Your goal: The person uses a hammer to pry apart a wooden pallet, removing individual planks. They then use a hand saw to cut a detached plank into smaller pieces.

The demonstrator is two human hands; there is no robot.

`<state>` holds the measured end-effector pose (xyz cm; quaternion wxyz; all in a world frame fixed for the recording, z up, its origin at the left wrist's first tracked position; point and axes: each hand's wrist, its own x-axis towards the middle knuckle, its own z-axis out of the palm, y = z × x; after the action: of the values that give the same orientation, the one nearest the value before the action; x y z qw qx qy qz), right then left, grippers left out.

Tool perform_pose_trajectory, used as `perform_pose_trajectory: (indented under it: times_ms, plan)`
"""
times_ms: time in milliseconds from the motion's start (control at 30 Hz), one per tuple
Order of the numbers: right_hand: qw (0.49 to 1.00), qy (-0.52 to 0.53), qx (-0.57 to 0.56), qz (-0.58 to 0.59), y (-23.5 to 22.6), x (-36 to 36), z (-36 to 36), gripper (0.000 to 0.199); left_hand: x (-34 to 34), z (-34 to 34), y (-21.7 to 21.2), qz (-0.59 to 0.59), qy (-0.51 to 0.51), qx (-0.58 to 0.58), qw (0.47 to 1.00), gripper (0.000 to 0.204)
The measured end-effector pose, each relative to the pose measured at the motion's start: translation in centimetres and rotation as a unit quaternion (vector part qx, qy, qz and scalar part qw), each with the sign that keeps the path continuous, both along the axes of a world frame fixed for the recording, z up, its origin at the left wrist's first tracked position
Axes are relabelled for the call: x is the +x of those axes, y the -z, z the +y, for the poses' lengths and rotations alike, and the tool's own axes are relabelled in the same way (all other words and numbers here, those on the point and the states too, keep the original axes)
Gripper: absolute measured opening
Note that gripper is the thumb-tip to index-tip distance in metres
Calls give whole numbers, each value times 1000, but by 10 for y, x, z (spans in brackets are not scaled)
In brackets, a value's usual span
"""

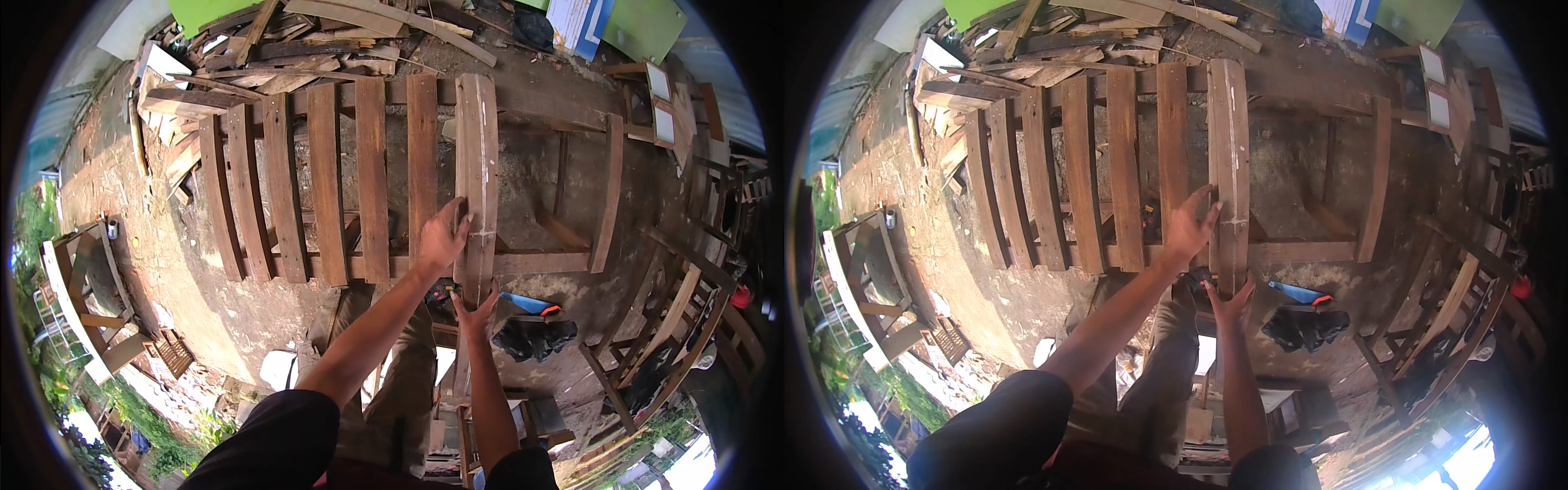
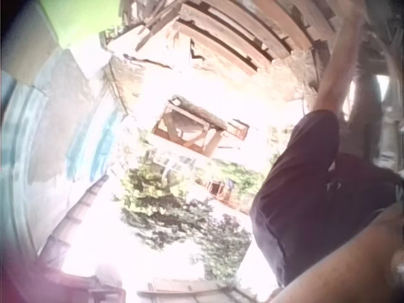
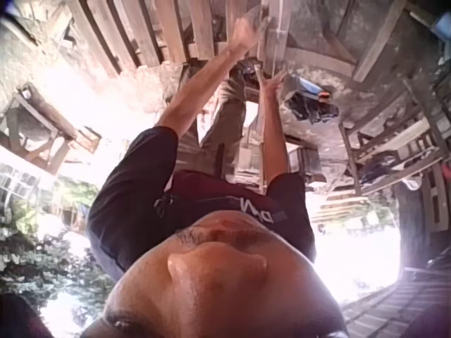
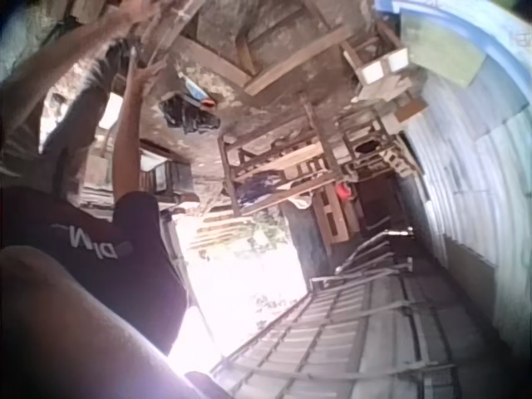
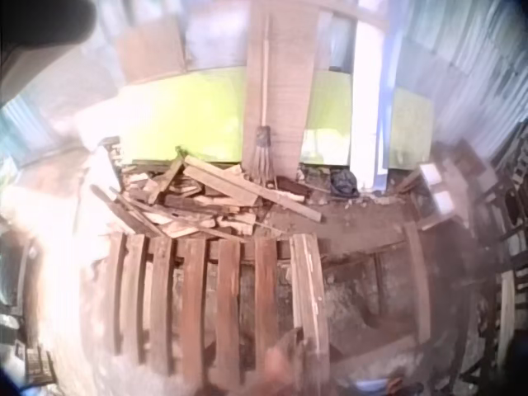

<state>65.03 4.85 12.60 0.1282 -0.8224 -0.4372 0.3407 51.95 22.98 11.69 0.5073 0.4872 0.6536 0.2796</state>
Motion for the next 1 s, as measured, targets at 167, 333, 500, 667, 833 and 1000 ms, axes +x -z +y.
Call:
perform_pose_trajectory:
  times_ms: [167, 333, 500, 667, 833, 1000]
  plan:
    - [993, 23, -82, -81, 9, -13, 31, 98, -15, 134, 23, 26, -104, 159, 981, 38]
    - [992, 6, -57, -116, 6, -18, 35, 90, -26, 235, 55, -4, -45, 202, 978, 45]
    - [987, -22, -48, -151, 10, -18, 29, 81, -25, 250, 69, 70, 97, 166, 979, 62]
    - [990, 15, -104, -95, 2, -17, 38, 77, -29, 267, 50, 124, 193, 109, 967, 64]
    - [985, 24, -139, -95, 1, -20, 42, 76, -40, 281, 59, 159, 222, 107, 956, 71]
    - [991, 31, -111, -71, 14, -21, 36, 76, -38, 290, 63, 184, 230, 98, 951, 83]
